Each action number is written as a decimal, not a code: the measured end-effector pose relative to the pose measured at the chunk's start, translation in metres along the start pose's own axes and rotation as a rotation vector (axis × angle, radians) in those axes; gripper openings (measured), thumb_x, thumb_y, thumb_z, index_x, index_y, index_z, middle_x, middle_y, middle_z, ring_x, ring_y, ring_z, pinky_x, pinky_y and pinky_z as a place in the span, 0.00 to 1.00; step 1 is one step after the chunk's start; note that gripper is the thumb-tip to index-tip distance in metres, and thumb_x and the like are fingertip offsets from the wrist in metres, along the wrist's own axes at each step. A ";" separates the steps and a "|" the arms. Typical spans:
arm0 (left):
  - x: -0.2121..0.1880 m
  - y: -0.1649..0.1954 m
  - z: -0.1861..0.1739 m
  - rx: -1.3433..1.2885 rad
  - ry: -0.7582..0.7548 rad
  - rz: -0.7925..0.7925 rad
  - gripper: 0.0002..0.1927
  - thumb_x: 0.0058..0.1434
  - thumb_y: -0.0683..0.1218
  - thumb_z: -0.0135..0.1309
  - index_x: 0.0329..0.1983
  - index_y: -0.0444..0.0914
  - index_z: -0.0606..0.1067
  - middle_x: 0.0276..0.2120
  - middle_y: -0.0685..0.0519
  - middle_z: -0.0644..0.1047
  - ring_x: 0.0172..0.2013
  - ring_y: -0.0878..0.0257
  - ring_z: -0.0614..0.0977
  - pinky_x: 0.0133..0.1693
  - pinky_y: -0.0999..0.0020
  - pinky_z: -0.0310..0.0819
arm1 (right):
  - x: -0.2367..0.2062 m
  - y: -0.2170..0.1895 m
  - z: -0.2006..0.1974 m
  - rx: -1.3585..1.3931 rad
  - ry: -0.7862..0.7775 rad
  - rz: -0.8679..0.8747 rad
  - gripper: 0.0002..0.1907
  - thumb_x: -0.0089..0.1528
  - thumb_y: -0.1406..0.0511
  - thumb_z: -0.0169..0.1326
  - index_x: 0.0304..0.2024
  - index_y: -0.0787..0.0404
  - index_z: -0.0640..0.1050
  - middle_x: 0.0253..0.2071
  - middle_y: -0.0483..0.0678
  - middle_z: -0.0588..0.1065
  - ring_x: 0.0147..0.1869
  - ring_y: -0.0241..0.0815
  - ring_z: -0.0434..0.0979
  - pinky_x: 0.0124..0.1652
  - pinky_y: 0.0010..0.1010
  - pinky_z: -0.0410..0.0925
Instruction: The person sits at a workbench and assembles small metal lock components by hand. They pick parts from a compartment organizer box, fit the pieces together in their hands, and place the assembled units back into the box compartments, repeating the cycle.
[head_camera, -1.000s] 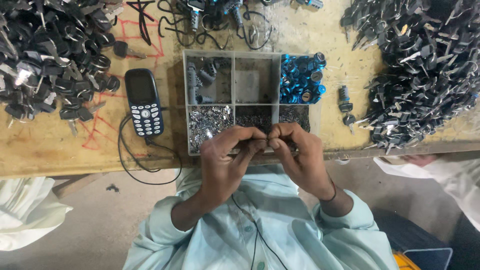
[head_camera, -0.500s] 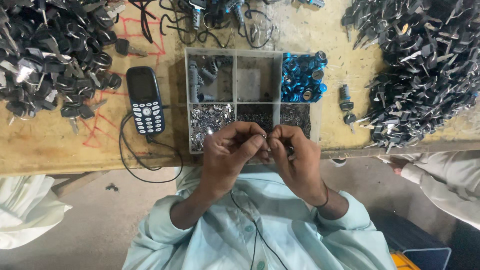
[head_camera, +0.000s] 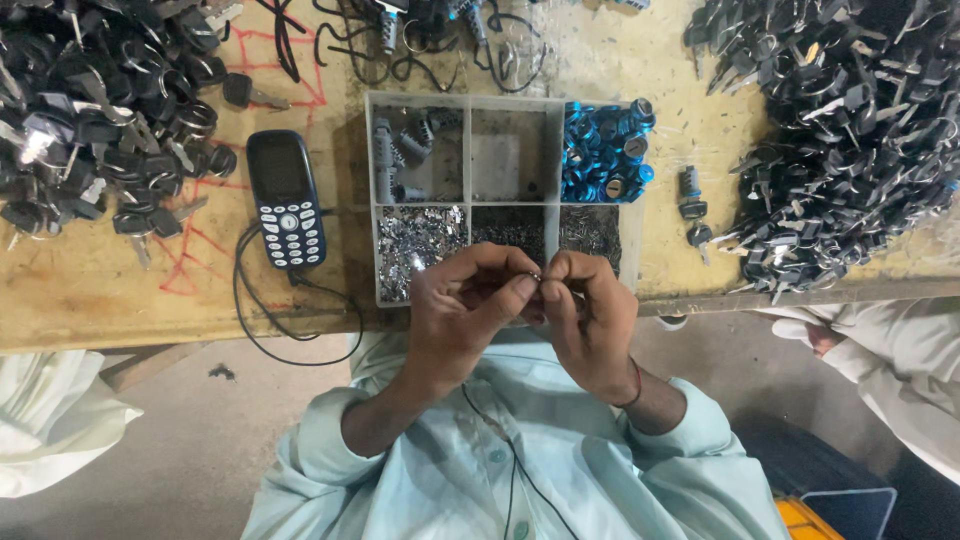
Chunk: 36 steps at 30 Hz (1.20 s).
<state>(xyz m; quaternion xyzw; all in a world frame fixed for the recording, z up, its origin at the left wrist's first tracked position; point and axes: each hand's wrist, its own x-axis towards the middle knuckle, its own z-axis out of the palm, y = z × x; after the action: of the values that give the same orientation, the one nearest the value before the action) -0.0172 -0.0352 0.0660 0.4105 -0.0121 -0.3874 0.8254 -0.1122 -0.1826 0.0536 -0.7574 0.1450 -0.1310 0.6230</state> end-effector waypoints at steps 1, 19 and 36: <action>0.000 0.000 0.000 -0.001 -0.005 0.009 0.09 0.68 0.39 0.57 0.48 0.29 0.76 0.39 0.48 0.81 0.40 0.63 0.85 0.45 0.64 0.86 | 0.002 0.002 -0.001 -0.148 0.024 -0.096 0.05 0.69 0.73 0.51 0.47 0.66 0.70 0.39 0.47 0.74 0.38 0.31 0.73 0.38 0.24 0.71; -0.004 0.009 -0.002 0.204 -0.006 -0.074 0.09 0.65 0.41 0.59 0.44 0.30 0.79 0.31 0.51 0.80 0.29 0.68 0.81 0.32 0.73 0.79 | 0.024 0.004 -0.032 -0.347 -0.137 -0.258 0.16 0.61 0.75 0.59 0.51 0.61 0.75 0.47 0.52 0.79 0.47 0.49 0.84 0.46 0.32 0.75; 0.001 0.011 -0.003 0.089 -0.083 -0.142 0.07 0.62 0.41 0.60 0.38 0.30 0.79 0.29 0.53 0.79 0.26 0.70 0.78 0.30 0.73 0.76 | 0.015 -0.028 -0.039 0.256 -0.288 0.059 0.18 0.72 0.77 0.43 0.63 0.62 0.63 0.57 0.52 0.74 0.64 0.41 0.77 0.60 0.34 0.75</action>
<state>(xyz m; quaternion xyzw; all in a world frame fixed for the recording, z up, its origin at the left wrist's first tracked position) -0.0092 -0.0299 0.0712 0.4302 -0.0342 -0.4604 0.7758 -0.1121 -0.2185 0.0885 -0.6784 0.0585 -0.0204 0.7321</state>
